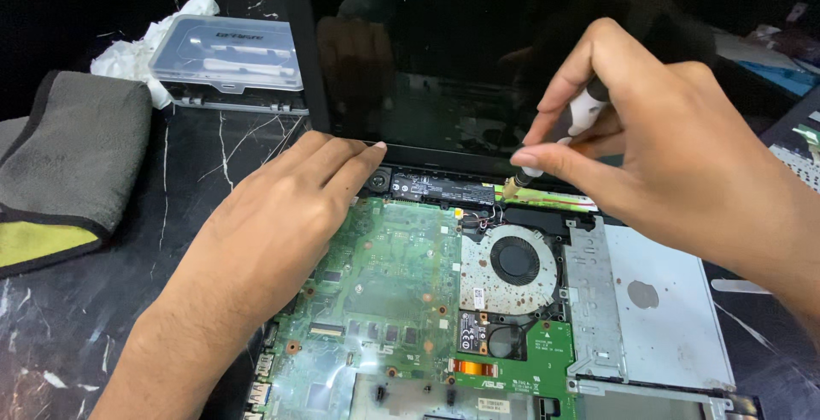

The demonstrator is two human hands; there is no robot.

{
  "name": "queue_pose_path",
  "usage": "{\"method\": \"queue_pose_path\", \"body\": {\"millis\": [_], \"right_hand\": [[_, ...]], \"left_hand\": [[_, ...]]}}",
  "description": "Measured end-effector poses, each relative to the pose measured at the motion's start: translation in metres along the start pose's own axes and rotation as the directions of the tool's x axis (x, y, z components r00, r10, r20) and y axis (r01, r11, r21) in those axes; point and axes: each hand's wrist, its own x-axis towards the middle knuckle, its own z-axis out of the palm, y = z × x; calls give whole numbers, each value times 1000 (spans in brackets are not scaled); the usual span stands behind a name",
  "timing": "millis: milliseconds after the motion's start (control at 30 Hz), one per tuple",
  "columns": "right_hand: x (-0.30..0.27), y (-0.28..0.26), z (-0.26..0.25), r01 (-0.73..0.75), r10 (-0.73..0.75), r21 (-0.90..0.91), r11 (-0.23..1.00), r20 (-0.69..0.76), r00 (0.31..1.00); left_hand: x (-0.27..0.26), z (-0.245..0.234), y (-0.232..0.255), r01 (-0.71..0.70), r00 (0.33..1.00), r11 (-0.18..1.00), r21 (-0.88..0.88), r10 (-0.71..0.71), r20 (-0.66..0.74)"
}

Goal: The person uses a screwdriver to remove screws from the motherboard of a disassembled laptop. They carefully unscrew fasteners near the cooling fan and other components, placing the screws aside.

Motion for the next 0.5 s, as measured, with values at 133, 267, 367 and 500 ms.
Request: {"method": "queue_pose_path", "body": {"millis": [133, 267, 367, 500], "right_hand": [[-1, 3, -7, -54, 52, 22, 998, 76, 996], [-2, -1, -11, -152, 150, 19, 988, 86, 985], [-6, 9, -14, 84, -79, 163, 983, -36, 996], [-7, -9, -19, 75, -57, 275, 958, -76, 996]], "left_hand": [[0, -2, 1, 1, 1000, 1000, -1, -1, -2], [1, -1, 3, -2, 1000, 1000, 0, 2, 8], [2, 0, 3, 4, 1000, 1000, -17, -5, -11], [2, 2, 3, -10, 1000, 1000, 17, 10, -6]]}}
